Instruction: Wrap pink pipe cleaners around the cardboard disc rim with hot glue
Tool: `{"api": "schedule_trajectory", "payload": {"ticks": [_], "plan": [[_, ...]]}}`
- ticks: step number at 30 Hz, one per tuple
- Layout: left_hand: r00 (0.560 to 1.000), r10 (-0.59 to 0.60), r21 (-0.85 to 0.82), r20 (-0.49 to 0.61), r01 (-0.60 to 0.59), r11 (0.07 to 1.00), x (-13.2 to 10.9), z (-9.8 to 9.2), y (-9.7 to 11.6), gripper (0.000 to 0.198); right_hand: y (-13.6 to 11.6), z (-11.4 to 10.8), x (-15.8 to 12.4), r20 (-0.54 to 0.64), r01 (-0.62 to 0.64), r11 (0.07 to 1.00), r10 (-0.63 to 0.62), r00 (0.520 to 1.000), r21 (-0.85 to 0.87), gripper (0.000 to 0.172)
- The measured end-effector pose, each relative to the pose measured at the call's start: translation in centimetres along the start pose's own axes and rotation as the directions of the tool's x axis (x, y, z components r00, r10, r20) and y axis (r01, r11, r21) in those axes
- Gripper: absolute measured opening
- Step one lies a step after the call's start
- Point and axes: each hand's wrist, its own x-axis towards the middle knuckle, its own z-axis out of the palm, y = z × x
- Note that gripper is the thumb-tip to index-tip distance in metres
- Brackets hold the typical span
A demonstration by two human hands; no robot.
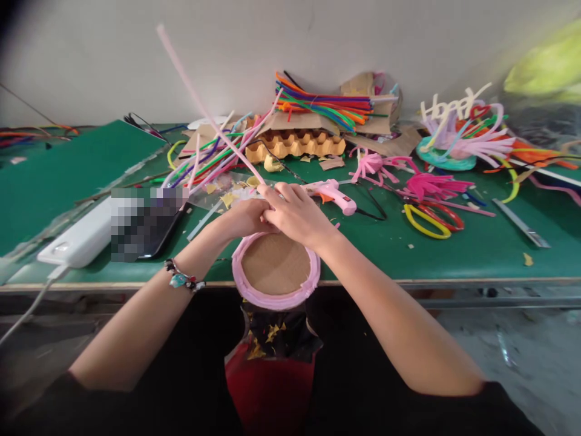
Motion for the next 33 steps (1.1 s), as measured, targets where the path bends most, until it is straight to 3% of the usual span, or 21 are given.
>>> {"api": "schedule_trajectory", "payload": {"ticks": [8,12,15,20,26,33], "plan": [[0.998,0.027,-0.036,0.049,-0.026,0.999,0.4,0.0,-0.6,0.028,0.3,0.5,-0.2,0.063,-0.089,0.968,0.076,0.995,0.233,0.028],[0.999,0.035,-0.156,0.029,-0.031,0.987,0.4,0.1,-0.9,0.020,0.2,0.3,0.0,0.098,-0.260,0.828,0.244,0.965,0.496,0.030],[0.998,0.047,-0.237,0.039,-0.036,0.971,0.4,0.1,-1.0,0.016,0.2,0.0,0.1,0.106,-0.253,0.736,0.241,0.965,0.628,0.029],[0.999,0.024,-0.207,0.035,-0.016,0.978,0.2,-0.2,-0.8,0.016,0.4,0.0,0.2,0.012,-0.103,0.724,0.130,0.991,0.683,0.036],[1.000,-0.011,-0.189,-0.002,0.011,0.982,0.0,-0.1,-0.6,0.016,0.6,0.1,0.5,-0.008,-0.114,0.704,0.167,0.986,0.701,0.037],[0.998,0.046,-0.275,0.034,-0.035,0.961,-0.2,-0.3,-0.6,0.014,1.2,0.3,0.1,-0.074,-0.144,0.700,0.272,0.959,0.699,0.040]]}}
